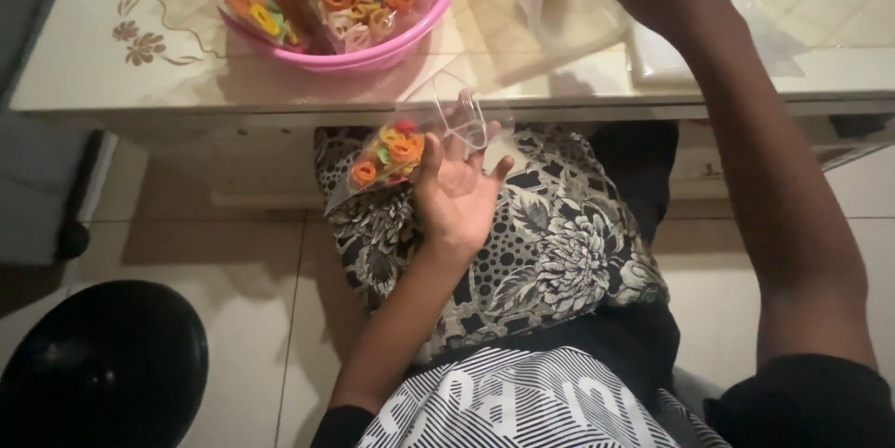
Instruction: Manually scooping various snacks from large bowls into small plastic bags for packaging.
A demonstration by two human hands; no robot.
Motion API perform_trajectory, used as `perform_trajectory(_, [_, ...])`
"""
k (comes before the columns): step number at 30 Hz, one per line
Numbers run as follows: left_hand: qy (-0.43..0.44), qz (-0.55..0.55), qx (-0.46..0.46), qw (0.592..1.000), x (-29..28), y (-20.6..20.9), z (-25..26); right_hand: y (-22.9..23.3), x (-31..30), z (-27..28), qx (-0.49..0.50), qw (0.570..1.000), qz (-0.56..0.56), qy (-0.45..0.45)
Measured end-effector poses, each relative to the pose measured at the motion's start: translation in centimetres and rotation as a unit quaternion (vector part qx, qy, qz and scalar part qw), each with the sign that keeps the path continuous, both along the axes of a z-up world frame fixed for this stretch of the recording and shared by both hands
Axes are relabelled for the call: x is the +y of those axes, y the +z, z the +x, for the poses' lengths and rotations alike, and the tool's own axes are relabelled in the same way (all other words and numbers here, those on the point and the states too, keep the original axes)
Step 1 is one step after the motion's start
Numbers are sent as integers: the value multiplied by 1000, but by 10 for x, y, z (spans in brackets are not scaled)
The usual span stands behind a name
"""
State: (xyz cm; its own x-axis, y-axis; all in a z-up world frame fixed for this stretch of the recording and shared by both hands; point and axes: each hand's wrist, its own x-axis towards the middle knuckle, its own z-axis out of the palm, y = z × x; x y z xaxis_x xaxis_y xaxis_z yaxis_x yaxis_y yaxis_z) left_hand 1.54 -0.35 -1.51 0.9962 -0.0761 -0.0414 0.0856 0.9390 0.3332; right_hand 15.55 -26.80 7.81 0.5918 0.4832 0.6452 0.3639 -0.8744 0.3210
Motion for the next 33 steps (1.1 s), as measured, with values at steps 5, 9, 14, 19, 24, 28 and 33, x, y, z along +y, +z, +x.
perform_trajectory(5, [-1,4,4,1000,0,-14,5,-6,12,13,-20,1000,14,13])
perform_trajectory(9, [3,24,2,1000,0,-5,1,-10,18,16,-35,999,22,22])
perform_trajectory(14, [-1,32,-5,999,0,-6,2,-9,26,19,-62,997,35,35])
perform_trajectory(19, [1,-7,-37,999,3,10,-8,-6,26,24,-88,994,37,49])
perform_trajectory(24, [3,5,-48,999,3,14,-9,-17,21,18,-92,990,78,73])
perform_trajectory(28, [4,8,-17,1000,3,11,-8,-16,24,10,-79,989,98,85])
perform_trajectory(33, [2,6,-40,999,2,8,-6,-10,23,4,-83,982,122,115])
